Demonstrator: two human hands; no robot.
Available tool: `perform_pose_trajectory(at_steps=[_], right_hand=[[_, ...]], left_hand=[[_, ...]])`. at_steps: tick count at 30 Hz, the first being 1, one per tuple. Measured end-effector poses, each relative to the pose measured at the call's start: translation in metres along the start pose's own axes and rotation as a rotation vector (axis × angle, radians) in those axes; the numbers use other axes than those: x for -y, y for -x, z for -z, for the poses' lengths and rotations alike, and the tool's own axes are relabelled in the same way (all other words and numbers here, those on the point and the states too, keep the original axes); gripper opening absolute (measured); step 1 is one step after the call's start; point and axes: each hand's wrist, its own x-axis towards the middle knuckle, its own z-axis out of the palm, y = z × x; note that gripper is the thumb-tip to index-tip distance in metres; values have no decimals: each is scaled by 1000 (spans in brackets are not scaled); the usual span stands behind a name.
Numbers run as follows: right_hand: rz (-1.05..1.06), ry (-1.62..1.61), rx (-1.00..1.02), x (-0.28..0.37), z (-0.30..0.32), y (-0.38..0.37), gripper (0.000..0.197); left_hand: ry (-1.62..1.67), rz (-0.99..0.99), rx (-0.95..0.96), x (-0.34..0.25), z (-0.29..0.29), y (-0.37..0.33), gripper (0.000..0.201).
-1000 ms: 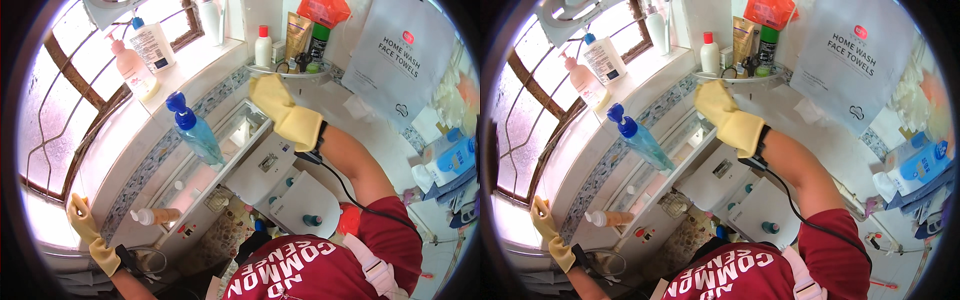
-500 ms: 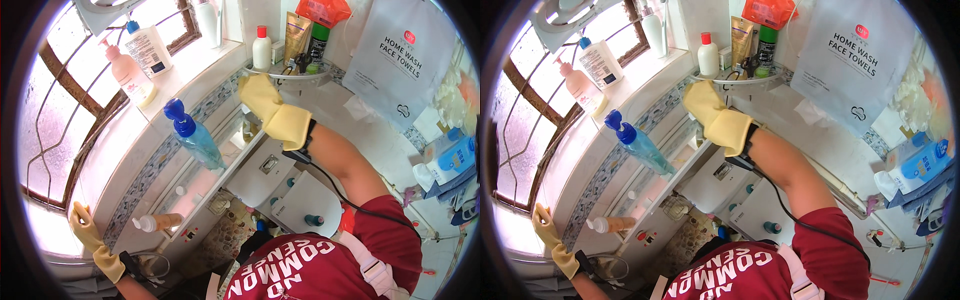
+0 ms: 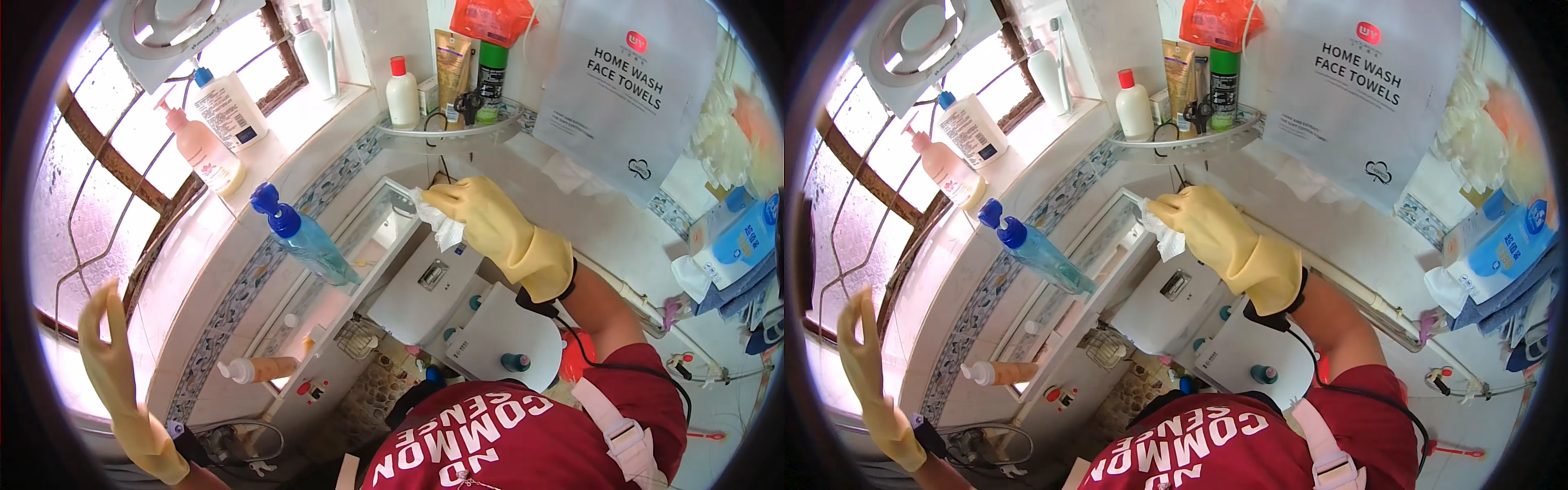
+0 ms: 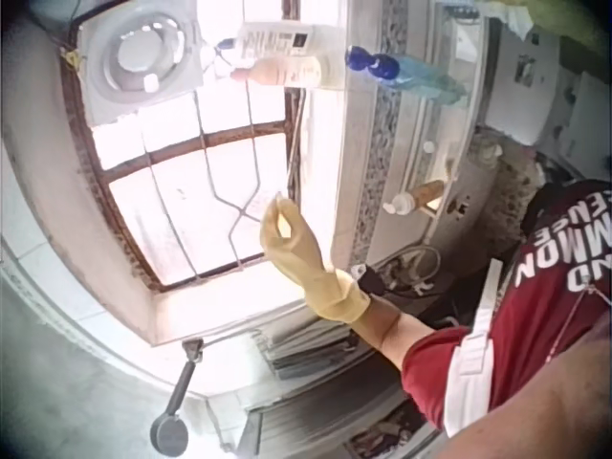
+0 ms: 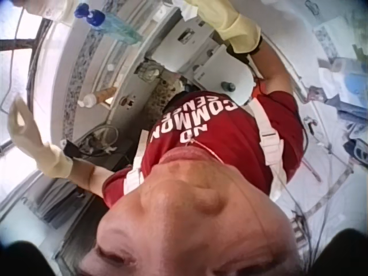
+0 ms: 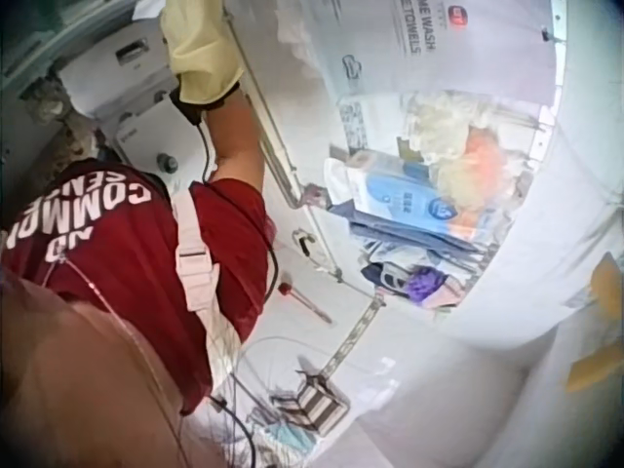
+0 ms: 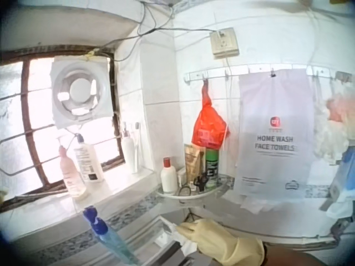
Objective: Cleaning various surfaces in a bathroom including the toilet tank and wall shelves with a spray and cloth.
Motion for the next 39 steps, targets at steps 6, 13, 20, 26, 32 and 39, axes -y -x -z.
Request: perform_pose_trajectory(at_steps=[6, 13, 20, 26, 32, 39], right_hand=[[-159, -233, -95, 15, 12, 20, 37], [-293, -429, -244, 29, 17, 70, 44], [-456, -488, -317, 30, 31, 137, 51], [-525, -515, -317, 36, 28, 150, 45], [-548, -459, -317, 38, 30, 139, 42], [-612, -891, -678, 47, 56, 87, 41]], left_hand=[[434, -248, 201, -166, -72, -113, 45], [291, -18, 508, -287, -234, -238, 62], [330, 172, 181, -306, -316, -233, 43], [288, 141, 220, -317, -333, -225, 45], [524, 205, 155, -298, -321, -227, 43], [1006, 231, -114, -290, -249, -143, 52]])
